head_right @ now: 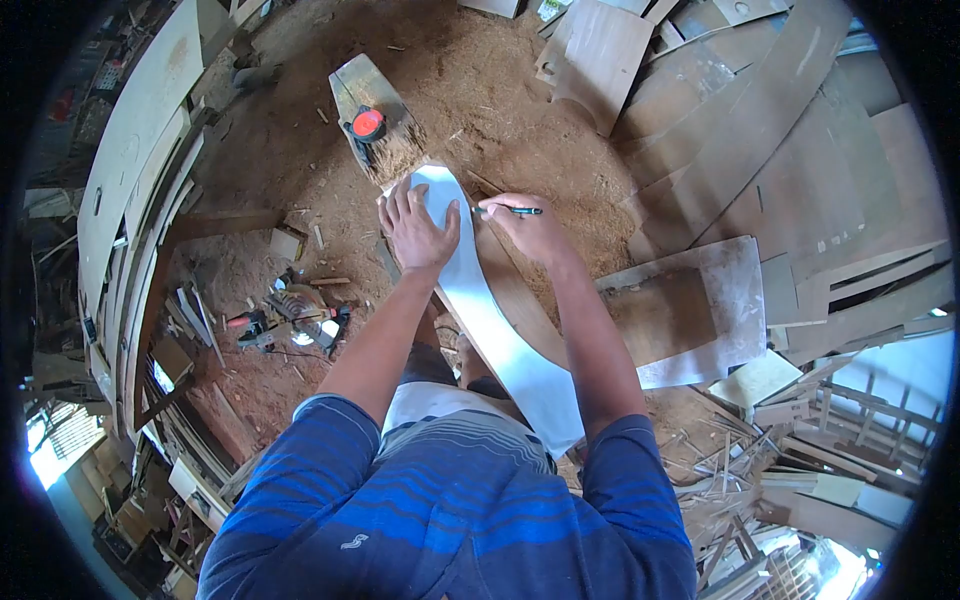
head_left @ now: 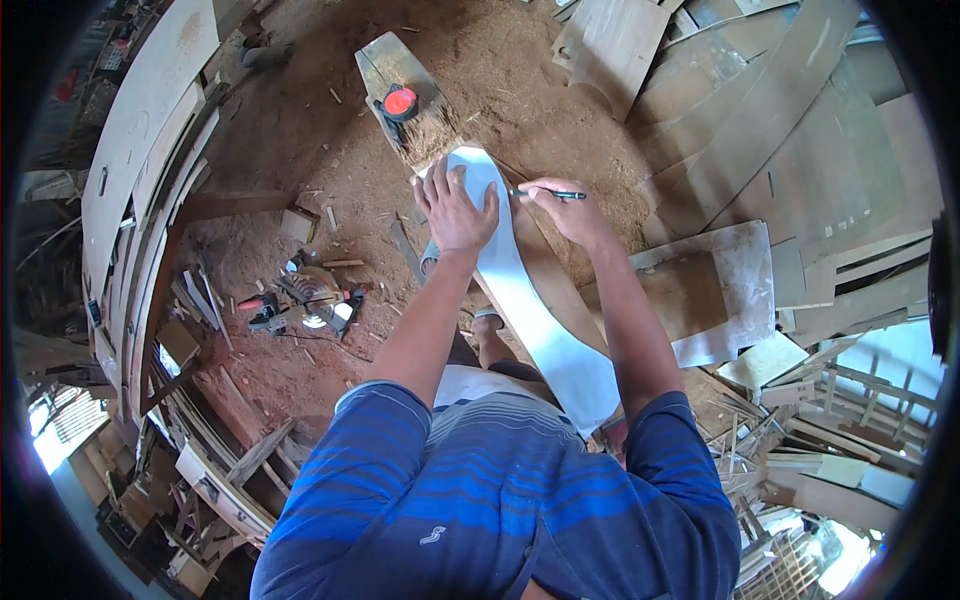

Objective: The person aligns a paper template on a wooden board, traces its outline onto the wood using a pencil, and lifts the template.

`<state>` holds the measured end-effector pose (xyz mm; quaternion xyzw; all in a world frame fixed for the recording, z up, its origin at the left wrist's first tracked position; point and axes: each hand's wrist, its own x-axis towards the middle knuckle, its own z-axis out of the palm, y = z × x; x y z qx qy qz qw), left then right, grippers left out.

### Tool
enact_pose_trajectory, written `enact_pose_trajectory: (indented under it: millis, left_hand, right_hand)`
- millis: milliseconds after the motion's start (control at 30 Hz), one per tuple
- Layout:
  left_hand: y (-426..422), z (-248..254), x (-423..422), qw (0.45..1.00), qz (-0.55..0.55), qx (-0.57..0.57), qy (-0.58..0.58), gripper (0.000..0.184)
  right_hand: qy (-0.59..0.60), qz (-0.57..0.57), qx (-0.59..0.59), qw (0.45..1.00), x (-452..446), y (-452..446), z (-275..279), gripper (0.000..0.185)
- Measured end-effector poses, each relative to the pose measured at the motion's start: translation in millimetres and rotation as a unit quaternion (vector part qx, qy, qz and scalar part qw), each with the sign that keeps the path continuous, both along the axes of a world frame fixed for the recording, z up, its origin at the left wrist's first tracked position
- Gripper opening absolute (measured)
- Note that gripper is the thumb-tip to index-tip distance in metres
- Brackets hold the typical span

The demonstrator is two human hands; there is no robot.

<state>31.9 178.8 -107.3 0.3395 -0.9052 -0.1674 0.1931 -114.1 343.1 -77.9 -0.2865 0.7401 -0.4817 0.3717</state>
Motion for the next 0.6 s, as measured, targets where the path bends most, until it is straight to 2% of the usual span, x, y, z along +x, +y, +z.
enact_pose_trajectory:
  millis: [133,300,433,533,600]
  left_hand:
    - [1,4,-1,0.999,-0.001,0.017,-0.035,0.072]
    - [0,11,1,0.995,-0.017,0.024,-0.092,0.085]
    - [1,16,1,0.996,-0.021,0.018,-0.083,0.078]
    - [-3,-4,-3,0.999,-0.017,0.006,-0.042,0.066]
    - [-4,-10,-1,0.999,-0.013,0.012,-0.03,0.058]
  right_hand:
    - [-0.013,0.002,0.033,0.999,-6,3,10,0.03]
    - [-0.03,-0.061,-0.025,0.997,-6,8,2,0.029]
    - [-0.023,-0.035,-0.025,0.999,-9,4,7,0.028]
    - [-0.024,0.061,0.062,0.996,-16,1,14,0.031]
    - [-0.018,0.038,0.037,0.998,-15,-2,6,0.031]
